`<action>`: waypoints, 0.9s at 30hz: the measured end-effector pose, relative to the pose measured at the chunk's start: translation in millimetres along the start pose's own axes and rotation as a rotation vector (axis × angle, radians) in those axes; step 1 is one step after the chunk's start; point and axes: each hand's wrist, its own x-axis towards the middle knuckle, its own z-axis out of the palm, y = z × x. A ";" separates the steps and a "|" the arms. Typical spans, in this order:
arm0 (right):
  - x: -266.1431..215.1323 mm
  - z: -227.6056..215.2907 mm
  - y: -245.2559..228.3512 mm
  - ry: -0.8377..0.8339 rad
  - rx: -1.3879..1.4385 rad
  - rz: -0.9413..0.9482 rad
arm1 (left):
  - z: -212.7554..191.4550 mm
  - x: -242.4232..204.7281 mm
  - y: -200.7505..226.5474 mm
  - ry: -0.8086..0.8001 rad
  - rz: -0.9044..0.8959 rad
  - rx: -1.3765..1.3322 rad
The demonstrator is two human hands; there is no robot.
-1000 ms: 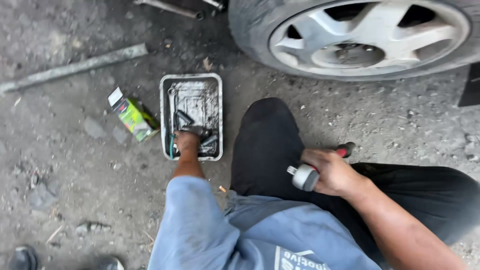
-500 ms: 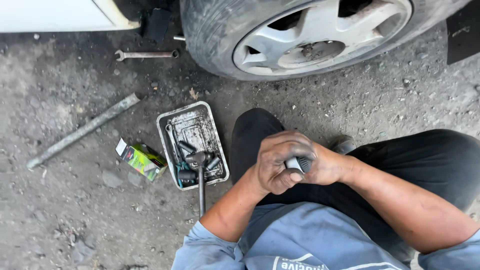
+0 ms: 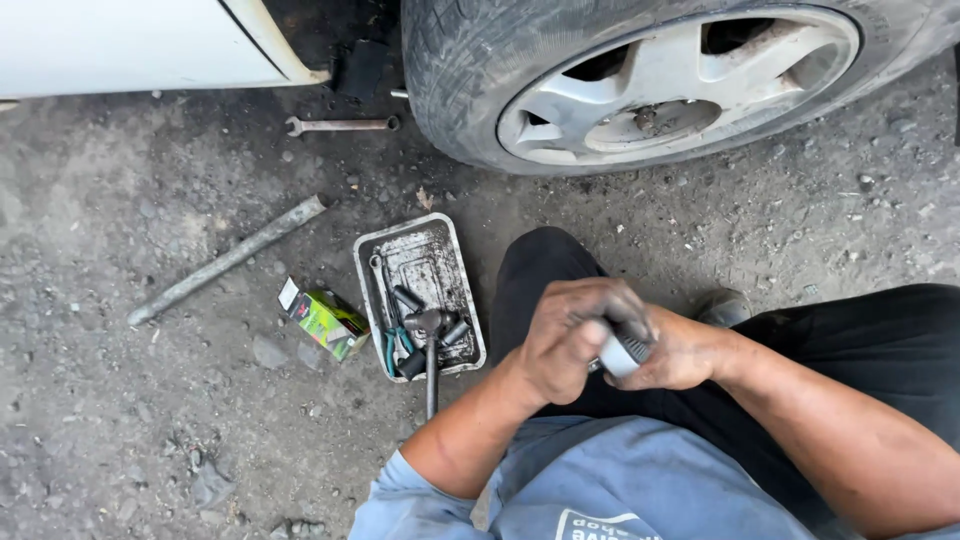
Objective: Repairing a car wheel by loosening lug nuts and manipulating the hub assembly with tools
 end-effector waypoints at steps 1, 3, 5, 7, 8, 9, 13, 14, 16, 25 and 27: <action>1.2 1.1 -1.4 -0.001 -0.002 -0.010 | -3.4 2.1 4.8 0.022 -0.015 -0.031; 4.0 1.3 -2.0 0.009 -0.002 -0.016 | 9.2 6.7 4.8 0.122 0.013 -0.026; 1.1 2.3 -3.1 0.018 -0.008 -0.018 | 19.4 7.6 5.6 0.222 0.044 -0.028; -2.7 3.7 -4.7 0.008 -0.018 -0.030 | 25.2 7.2 9.4 0.331 0.100 0.013; -3.8 3.3 -4.3 0.009 -0.014 -0.030 | 25.9 11.8 7.6 0.331 0.097 0.015; -6.7 5.7 -4.8 0.005 -0.010 -0.033 | 26.8 14.1 6.5 0.346 0.102 0.051; -17.1 5.3 11.8 0.013 0.024 0.009 | 28.8 21.5 1.6 0.322 0.087 0.038; -21.1 3.1 15.8 0.011 0.025 0.018 | 25.3 23.1 -5.6 0.326 0.082 0.032; -19.9 6.6 26.4 0.003 0.082 0.054 | 10.5 25.3 -17.0 0.202 0.022 0.008; 29.6 -0.1 -36.1 -0.132 0.373 -0.071 | -25.4 56.8 75.7 -0.946 -0.097 0.933; 15.6 6.4 -31.2 -0.316 0.257 -0.063 | -21.1 32.1 70.3 -1.138 -0.174 1.015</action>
